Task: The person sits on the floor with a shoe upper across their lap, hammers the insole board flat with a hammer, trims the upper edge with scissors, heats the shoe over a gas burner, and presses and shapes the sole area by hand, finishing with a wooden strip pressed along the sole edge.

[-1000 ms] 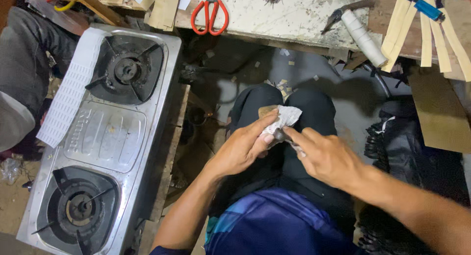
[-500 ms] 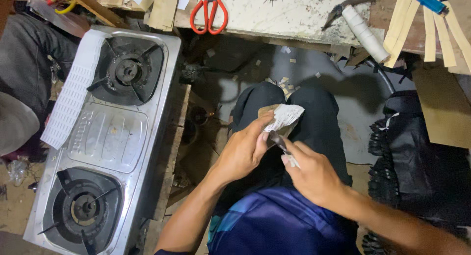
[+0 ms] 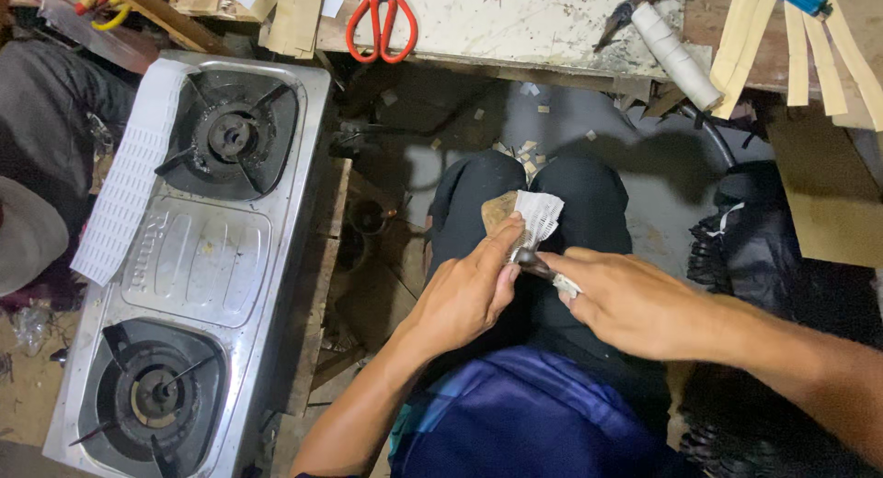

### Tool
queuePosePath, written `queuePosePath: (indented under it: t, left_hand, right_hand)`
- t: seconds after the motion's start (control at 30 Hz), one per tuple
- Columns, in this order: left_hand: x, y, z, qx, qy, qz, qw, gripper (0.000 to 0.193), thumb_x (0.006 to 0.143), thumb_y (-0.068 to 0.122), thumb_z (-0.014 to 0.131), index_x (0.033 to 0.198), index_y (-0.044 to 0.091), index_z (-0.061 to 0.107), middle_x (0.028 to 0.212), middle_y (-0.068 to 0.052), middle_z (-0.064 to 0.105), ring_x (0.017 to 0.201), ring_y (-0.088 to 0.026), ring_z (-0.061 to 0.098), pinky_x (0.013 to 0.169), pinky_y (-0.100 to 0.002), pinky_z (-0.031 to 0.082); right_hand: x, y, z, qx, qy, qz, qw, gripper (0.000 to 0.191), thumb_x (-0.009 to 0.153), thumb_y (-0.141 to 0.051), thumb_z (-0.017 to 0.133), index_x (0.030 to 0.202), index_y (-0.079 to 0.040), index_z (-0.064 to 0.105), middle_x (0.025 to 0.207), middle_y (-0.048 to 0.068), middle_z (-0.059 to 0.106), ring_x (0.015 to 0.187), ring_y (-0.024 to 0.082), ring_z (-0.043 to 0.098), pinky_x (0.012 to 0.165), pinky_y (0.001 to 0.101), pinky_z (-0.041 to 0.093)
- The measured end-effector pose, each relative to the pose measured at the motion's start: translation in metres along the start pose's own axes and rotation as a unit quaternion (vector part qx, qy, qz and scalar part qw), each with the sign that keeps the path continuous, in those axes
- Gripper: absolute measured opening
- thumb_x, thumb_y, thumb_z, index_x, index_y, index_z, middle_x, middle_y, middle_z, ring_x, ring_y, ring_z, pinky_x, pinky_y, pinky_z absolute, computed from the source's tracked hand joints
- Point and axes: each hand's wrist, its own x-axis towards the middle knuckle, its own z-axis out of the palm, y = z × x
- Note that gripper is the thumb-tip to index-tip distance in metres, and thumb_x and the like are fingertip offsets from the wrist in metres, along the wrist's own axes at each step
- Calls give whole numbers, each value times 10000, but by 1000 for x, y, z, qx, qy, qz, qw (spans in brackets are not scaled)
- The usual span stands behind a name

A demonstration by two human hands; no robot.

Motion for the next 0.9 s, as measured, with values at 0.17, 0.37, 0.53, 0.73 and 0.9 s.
queuePosePath:
  t: [0.17, 0.37, 0.53, 0.73, 0.9]
  left_hand:
    - [-1, -14, -6, -58, -5, 18, 998, 512, 1037, 151, 547, 1507, 12, 402, 1467, -243, 571, 1220, -461, 627, 979, -492, 534]
    - [-1, -20, -4, -78, 38, 54, 995, 397, 1107, 153, 503, 1472, 5, 457, 1497, -234, 560, 1338, -448, 593, 1075, -473, 515]
    - [-2, -15, -10, -88, 0, -21, 996, 363, 1069, 162, 498, 1399, 13, 501, 1489, -210, 569, 1163, -420, 671, 958, -459, 543]
    - [-7, -5, -3, -31, 38, -31, 998, 347, 1036, 103, 502, 1373, 23, 504, 1452, -190, 605, 1129, -439, 672, 929, -485, 544]
    - [-11, -3, 4, -8, 41, -4, 999, 386, 1007, 76, 514, 1387, 28, 466, 1488, -203, 573, 1126, -455, 655, 898, -510, 548]
  right_hand:
    - [3, 4, 27, -80, 132, -26, 988, 466, 879, -161, 651, 1329, -54, 588, 867, 154, 646, 662, 387, 675, 576, 480, 532]
    - [11, 20, 71, -117, 234, -54, 964, 479, 847, -99, 672, 1302, 12, 568, 888, 167, 636, 647, 360, 685, 545, 444, 562]
    - [10, 12, 88, -82, 269, -45, 959, 503, 836, -96, 666, 1313, 27, 562, 889, 174, 638, 662, 361, 688, 564, 450, 559]
    - [4, 17, 78, 145, 132, 81, 977, 363, 943, -193, 610, 1266, -38, 669, 896, 135, 735, 761, 268, 729, 678, 385, 574]
    - [7, 20, 54, 486, -45, 193, 851, 343, 936, -197, 541, 1202, -30, 680, 1034, 58, 768, 926, 135, 772, 808, 315, 643]
